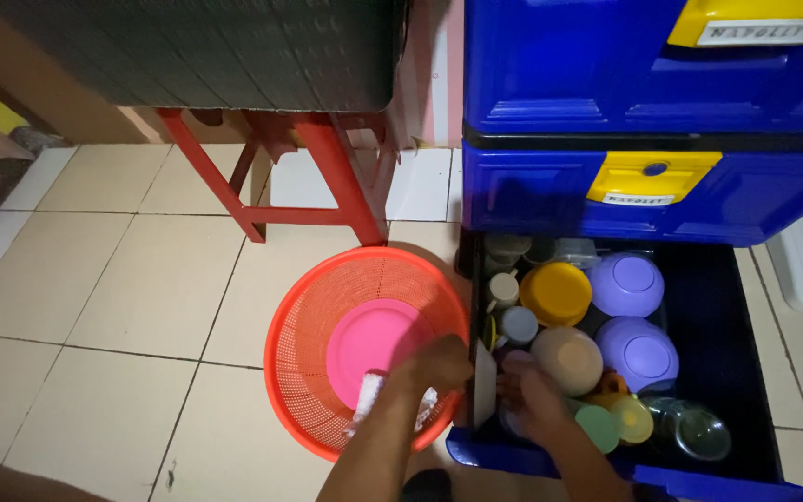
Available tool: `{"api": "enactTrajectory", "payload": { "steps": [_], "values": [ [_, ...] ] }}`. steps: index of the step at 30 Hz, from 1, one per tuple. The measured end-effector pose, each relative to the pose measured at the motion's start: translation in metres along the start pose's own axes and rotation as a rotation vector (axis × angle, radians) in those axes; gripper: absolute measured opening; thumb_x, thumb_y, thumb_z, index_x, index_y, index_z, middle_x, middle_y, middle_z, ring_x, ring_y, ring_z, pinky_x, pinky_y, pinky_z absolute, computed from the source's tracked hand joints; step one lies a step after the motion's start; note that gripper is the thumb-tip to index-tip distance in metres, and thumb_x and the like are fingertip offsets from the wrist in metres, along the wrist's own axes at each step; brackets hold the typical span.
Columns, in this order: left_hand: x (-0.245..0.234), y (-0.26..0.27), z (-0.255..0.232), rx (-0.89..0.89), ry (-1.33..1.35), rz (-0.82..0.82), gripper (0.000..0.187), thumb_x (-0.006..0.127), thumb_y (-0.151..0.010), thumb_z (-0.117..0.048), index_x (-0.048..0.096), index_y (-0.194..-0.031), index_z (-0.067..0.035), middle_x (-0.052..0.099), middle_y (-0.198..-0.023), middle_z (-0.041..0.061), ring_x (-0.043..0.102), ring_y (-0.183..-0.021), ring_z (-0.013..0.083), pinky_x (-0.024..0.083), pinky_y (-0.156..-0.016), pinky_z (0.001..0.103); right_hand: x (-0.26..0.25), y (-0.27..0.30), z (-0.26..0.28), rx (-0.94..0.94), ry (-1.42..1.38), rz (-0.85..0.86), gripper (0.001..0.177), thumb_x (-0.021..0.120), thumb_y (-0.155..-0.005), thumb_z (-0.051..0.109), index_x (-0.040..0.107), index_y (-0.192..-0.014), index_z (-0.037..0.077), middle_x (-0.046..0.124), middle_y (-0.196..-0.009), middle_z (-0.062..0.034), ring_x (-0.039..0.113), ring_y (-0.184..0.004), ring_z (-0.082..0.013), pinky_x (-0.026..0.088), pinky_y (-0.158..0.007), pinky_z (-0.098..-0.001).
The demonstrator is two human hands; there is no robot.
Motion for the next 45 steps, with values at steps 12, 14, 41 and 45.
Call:
{"api": "enactTrajectory", "payload": {
  "steps": [12,14,41,45],
  "values": [
    [0.013,-0.012,0.011,-0.063,0.123,0.018,0.022,0.065,-0.077,-0.015,0.078,-0.086,0.001,0.076,-0.078,0.021,0.074,-0.068,0.0329,0.058,-0.065,0.045,-0.015,-0.015,-0.007,0.012,-0.041,0.015,0.014,0.064,-0.092,0.021,0.066,-0.103,0.012,0.066,-0.086,-0.0068,0.06,-0.077,-0.0229,0.045,-0.068,-0.0365],
    [0.017,-0.018,0.011,-0.008,0.005,0.01,0.022,0.065,-0.077,-0.017,0.078,-0.087,-0.001,0.076,-0.078,0.02,0.073,-0.071,0.0346,0.058,-0.068,0.047,-0.011,-0.01,-0.004,0.004,-0.049,0.008,0.017,0.059,-0.093,0.023,0.067,-0.103,0.012,0.068,-0.086,-0.0069,0.062,-0.077,-0.0231,0.047,-0.069,-0.0363],
    [-0.015,0.0,-0.006,-0.57,0.606,-0.37,0.038,0.077,-0.077,-0.028,0.071,-0.09,0.008,0.071,-0.093,0.031,0.073,-0.092,0.0415,0.06,-0.081,0.048,-0.005,0.011,0.007,-0.044,-0.061,0.127,0.019,0.059,-0.095,0.027,0.07,-0.101,0.013,0.068,-0.082,-0.001,0.057,-0.07,-0.017,0.042,-0.063,-0.0303],
    [-0.037,0.017,-0.002,-0.537,0.69,-0.34,0.049,0.083,-0.081,-0.034,0.066,-0.103,0.006,0.065,-0.108,0.025,0.068,-0.099,0.0397,0.058,-0.085,0.047,-0.001,0.031,0.018,-0.053,-0.002,0.049,0.022,0.064,-0.095,0.03,0.07,-0.1,0.01,0.066,-0.084,-0.0017,0.058,-0.073,-0.0175,0.045,-0.066,-0.0318]
  ]
}}
Point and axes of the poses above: each hand's wrist, its own y-axis away from the middle knuckle, its own x-axis out of the palm, z = x × y, the point moved 2 cm from there along -y, towards the middle knuckle
